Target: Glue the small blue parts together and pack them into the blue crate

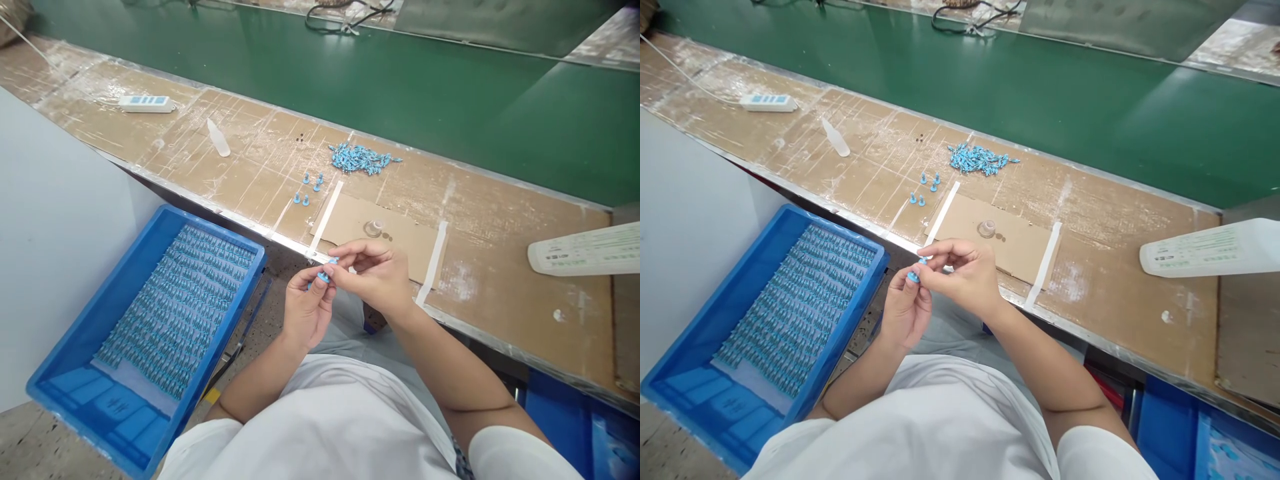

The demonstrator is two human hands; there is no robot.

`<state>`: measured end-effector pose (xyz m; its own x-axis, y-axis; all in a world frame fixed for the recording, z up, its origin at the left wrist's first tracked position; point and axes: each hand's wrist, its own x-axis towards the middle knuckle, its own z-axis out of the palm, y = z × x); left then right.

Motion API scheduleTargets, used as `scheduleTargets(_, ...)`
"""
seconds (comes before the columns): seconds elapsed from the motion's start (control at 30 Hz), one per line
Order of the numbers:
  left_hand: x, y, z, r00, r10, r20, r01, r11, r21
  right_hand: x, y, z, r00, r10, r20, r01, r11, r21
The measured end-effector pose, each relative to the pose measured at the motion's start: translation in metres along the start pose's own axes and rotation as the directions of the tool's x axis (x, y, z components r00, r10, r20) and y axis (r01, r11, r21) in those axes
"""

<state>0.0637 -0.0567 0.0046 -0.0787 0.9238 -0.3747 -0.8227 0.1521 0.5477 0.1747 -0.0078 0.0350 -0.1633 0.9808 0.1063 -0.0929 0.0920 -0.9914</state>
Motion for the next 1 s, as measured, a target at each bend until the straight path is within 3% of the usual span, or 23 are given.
scheduleTargets(0.13, -0.001, 0.001, 0.0, 0.999, -0.041, 0.001, 0.041, 0.999, 0.002, 0.004, -0.012, -0.003, 0.998, 0.042, 0.053, -0.04, 0.998, -0.044)
scheduleTargets(0.47, -0.003, -0.002, 0.008, 0.995, 0.101, 0.008, -0.101, 0.987, 0.124, 0.006, -0.033, -0.017, 0.985, 0.139, 0.1, -0.125, 0.984, -0.127)
scheduleTargets(0.8, -0.006, -0.004, 0.01, 0.979, -0.196, 0.054, 0.194, 0.98, 0.029, 0.004, -0.033, -0.03, 0.952, 0.133, 0.277, -0.138, 0.99, -0.001)
scheduleTargets(1.0, -0.003, -0.01, 0.006, 0.965, -0.222, 0.143, 0.223, 0.975, 0.008, 0.004, -0.035, -0.031, 0.953, 0.14, 0.27, -0.148, 0.989, 0.008)
